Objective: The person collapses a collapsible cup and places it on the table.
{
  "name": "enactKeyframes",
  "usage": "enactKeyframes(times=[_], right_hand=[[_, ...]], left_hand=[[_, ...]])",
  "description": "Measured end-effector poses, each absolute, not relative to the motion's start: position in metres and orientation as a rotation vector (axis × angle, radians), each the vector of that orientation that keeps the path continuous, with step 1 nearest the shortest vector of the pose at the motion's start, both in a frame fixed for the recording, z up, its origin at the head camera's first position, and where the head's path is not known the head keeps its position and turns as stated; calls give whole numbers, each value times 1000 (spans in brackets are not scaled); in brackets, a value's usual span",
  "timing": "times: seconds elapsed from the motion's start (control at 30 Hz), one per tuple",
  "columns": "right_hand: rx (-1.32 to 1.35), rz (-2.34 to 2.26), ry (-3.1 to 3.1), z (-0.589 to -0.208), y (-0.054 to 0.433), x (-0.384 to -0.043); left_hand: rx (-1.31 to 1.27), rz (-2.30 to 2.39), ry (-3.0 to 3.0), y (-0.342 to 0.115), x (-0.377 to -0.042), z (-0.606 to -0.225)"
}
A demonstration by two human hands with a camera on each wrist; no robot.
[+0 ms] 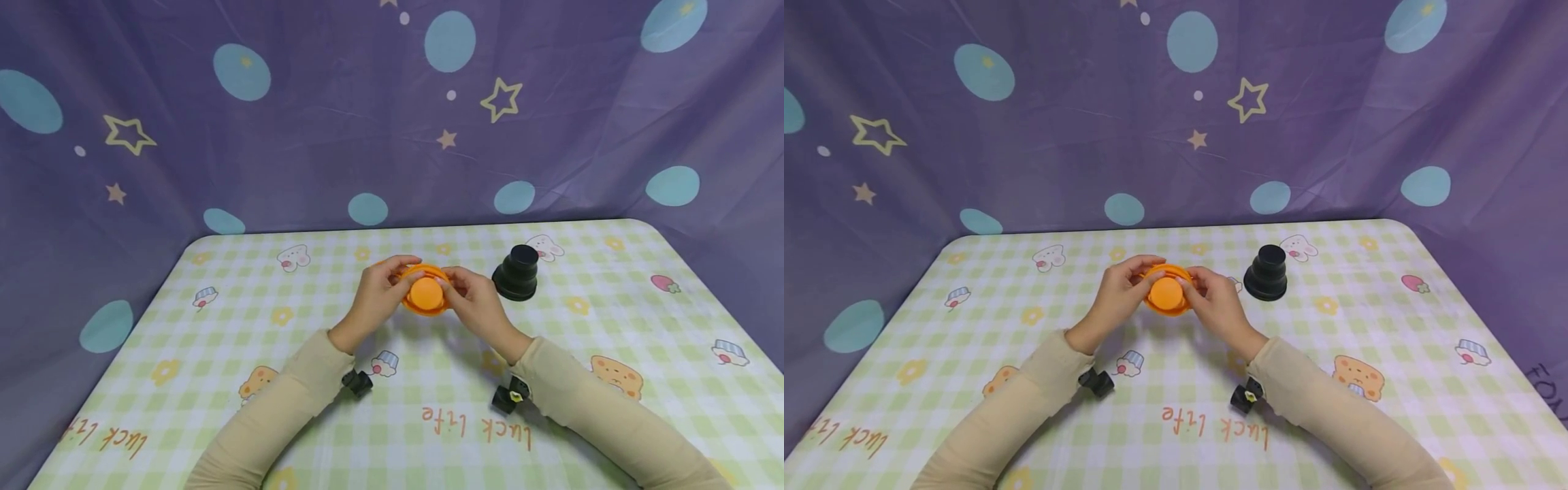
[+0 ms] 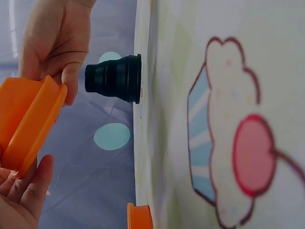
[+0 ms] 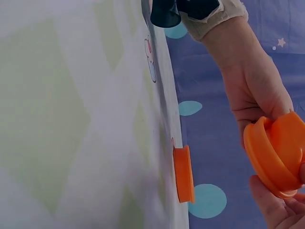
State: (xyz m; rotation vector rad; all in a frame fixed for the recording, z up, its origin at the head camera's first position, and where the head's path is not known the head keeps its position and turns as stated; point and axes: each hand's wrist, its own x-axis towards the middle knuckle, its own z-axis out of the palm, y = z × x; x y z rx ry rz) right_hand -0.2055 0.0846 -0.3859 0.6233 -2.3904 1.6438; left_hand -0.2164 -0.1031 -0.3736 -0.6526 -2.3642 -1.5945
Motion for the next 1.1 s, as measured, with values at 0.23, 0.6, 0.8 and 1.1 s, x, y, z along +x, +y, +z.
enactKeyframes(times=[0.23, 0.6, 0.8, 1.1], right_hand=[[680, 1784, -2426, -382, 90, -207], [770, 1920, -2488, -377, 93, -210], [811, 2004, -2473, -376, 93, -209], [762, 2136, -2367, -376, 95, -208]], left_hand=[[-672, -1632, -2381, -106, -218, -374], [-723, -1728, -2449, -107, -217, -366], [-757, -1860, -2464, -110, -219, -368], [-775, -1921, -2490, -114, -215, -367]])
